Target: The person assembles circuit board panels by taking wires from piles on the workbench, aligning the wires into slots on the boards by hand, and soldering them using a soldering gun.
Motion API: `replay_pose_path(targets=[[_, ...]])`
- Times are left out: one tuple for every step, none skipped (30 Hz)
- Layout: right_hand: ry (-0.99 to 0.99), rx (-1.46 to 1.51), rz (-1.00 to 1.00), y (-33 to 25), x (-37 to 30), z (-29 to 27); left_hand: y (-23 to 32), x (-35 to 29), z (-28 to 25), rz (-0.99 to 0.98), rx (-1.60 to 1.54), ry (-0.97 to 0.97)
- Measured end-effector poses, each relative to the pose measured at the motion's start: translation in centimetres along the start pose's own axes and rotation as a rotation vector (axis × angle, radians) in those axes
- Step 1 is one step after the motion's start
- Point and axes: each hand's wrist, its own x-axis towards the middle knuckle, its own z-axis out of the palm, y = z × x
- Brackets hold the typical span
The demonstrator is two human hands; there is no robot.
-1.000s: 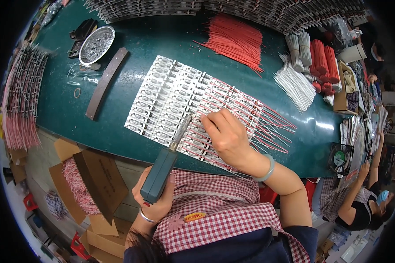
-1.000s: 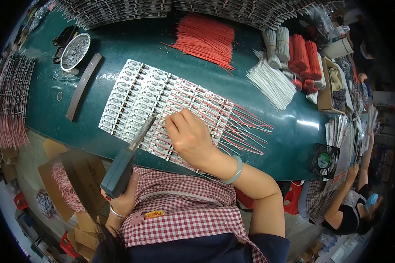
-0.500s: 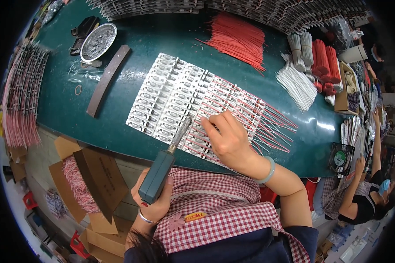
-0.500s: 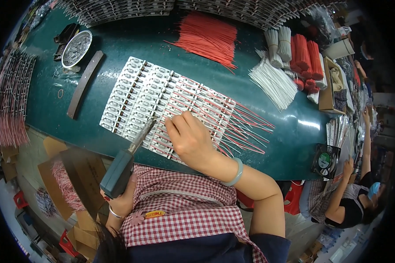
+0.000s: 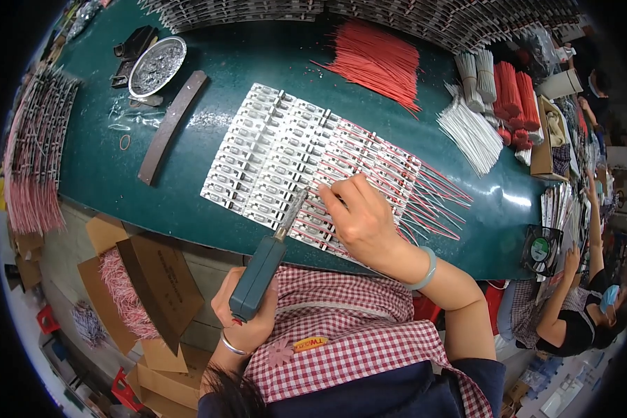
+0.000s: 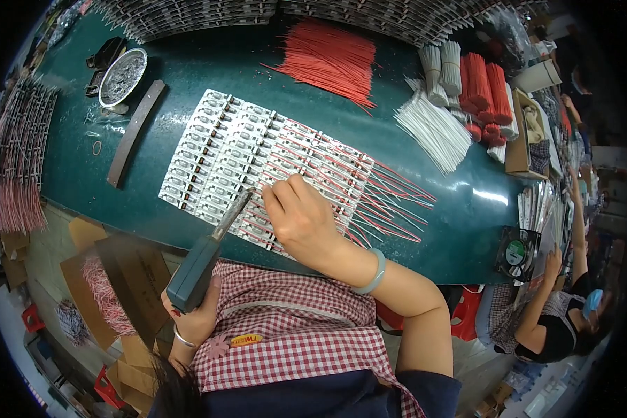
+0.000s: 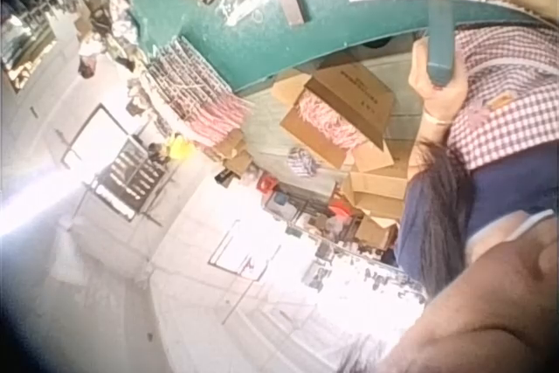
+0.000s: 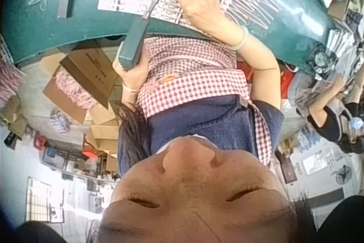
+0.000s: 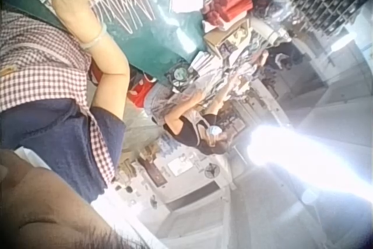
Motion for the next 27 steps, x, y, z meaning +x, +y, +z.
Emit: replay_pose_path(targets=[[0.0,0.0,0.001,0.0,0.0,0.0,-0.1,-0.1,0.0,-0.017,-0.006,0.0],[-0.001,-0.003,0.002,0.0,-0.1,0.0,-0.2,-0.2,0.1,-0.035,-0.011,0.0],[0.0,-0.005,-0.001,0.0,-0.1,0.0,-0.2,-0.2,0.1,-0.034,-0.009,0.001],[0.001,-0.006,-0.005,0.0,-0.1,0.0,-0.3,-0.3,0.2,-0.012,-0.021,0.039],[0.002,-0.005,-0.005,0.0,-0.1,0.1,-0.3,-0.3,0.2,0.009,-0.033,0.077],[0.001,-0.003,-0.008,0.1,-0.1,0.1,-0.4,-0.4,0.2,0.01,-0.032,0.077],[0.001,-0.001,-0.01,0.1,-0.1,0.0,-0.4,-0.5,0.1,0.002,-0.036,0.076],[0.002,-0.001,-0.01,0.1,-0.1,0.0,-0.4,-0.5,0.1,-0.006,-0.041,0.075],[-0.004,-0.006,-0.008,0.1,0.0,0.0,-0.3,-0.4,0.0,-0.004,-0.041,0.074],[-0.01,-0.013,-0.006,0.1,0.0,-0.1,-0.1,-0.3,0.0,0.005,-0.036,0.072],[-0.008,-0.017,-0.006,0.0,0.0,-0.2,0.0,-0.2,0.0,0.016,-0.032,0.07],[-0.017,-0.014,0.008,0.1,-0.1,-0.4,0.0,-0.1,0.1,0.024,-0.041,0.063],[-0.025,-0.013,0.022,0.2,-0.1,-0.6,-0.1,-0.1,0.3,-0.022,-0.085,0.07],[-0.025,-0.033,0.03,0.2,0.0,-0.7,-0.1,-0.2,0.5,-0.067,-0.131,0.074],[-0.009,0.011,0.035,0.3,0.1,-0.8,-0.6,-0.8,0.7,-0.056,-0.148,0.064],[0.007,0.051,0.041,0.7,0.1,-1.2,-1.5,-1.6,0.6,-0.091,-0.107,0.109],[0.006,0.023,0.048,1.5,0.1,-1.9,-2.1,-2.2,0.8,-0.125,-0.067,0.152],[0.086,-0.01,0.094,3.0,0.2,-2.6,-1.3,-2.0,0.5,-0.21,-0.157,0.125],[0.168,-0.04,0.138,4.3,0.4,-3.3,-1.8,-2.2,0.3,-0.195,-0.174,0.113],[0.189,-0.118,0.214,6.2,0.4,-4.5,-2.7,-2.5,0.0,-0.231,-0.175,0.107],[0.199,-0.231,0.286,8.6,0.0,-5.2,-3.6,-2.6,-0.1,-0.264,-0.176,0.101],[0.21,-0.338,0.355,11.1,-0.9,-5.6,-4.2,-2.5,0.4,-0.155,-0.165,0.153],[0.199,-0.403,0.404,12.9,-1.7,-6.1,-4.3,-2.2,0.6,-0.144,-0.178,0.147],[0.188,-0.464,0.453,14.3,-2.5,-6.3,-4.2,-2.0,0.6,-0.149,-0.18,0.155],[0.191,-0.472,0.457,15.1,-3.0,-6.4,-4.1,-1.9,0.6,-0.158,-0.179,0.164],[0.151,-0.469,0.492,15.7,-3.5,-6.5,-4.3,-2.0,0.6,-0.153,-0.182,0.159],[0.112,-0.462,0.527,16.3,-3.8,-6.4,-4.5,-2.0,0.6,-0.151,-0.185,0.147]])
